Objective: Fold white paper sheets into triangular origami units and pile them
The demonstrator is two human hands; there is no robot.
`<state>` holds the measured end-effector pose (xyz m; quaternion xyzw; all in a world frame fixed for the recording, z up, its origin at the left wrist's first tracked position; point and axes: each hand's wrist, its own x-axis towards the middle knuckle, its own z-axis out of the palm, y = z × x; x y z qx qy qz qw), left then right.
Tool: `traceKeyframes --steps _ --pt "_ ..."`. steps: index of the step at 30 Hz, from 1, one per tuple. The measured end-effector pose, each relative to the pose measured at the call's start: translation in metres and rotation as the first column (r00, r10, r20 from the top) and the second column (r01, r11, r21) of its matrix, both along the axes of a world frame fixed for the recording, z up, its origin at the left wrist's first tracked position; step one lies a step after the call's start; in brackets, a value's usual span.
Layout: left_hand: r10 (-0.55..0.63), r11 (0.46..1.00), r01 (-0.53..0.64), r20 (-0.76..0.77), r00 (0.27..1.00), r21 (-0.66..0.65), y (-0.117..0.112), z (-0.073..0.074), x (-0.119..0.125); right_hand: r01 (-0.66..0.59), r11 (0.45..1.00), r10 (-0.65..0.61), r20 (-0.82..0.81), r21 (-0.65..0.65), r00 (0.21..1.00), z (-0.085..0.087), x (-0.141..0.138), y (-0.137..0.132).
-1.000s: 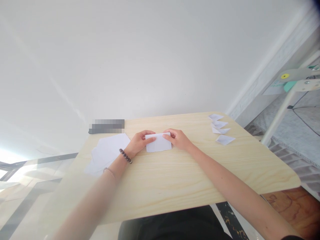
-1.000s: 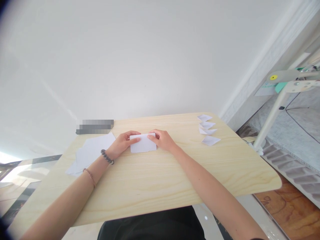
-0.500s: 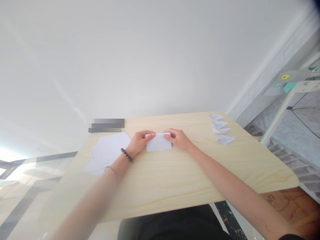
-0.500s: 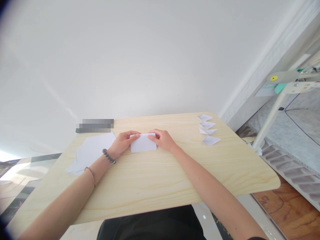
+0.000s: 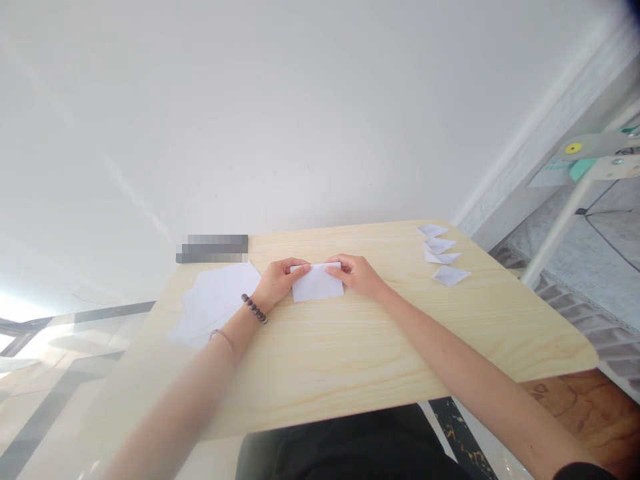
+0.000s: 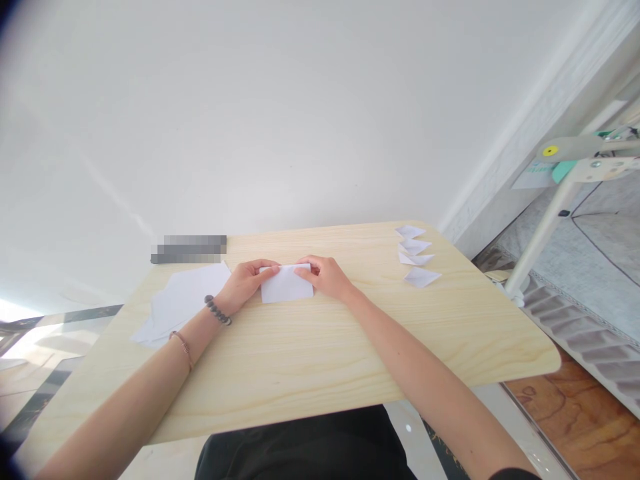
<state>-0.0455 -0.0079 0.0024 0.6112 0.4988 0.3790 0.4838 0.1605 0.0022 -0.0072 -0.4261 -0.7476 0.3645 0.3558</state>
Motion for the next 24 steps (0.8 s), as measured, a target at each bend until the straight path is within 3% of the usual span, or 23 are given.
traceKeyframes --steps 24 --pt "-0.002 0.995 0.009 0.079 0.997 -0.099 -0.0045 0.0088 0.0024 -0.028 0.999 0.027 -0.035 -0.041 0.999 0.0001 0.0002 0.0006"
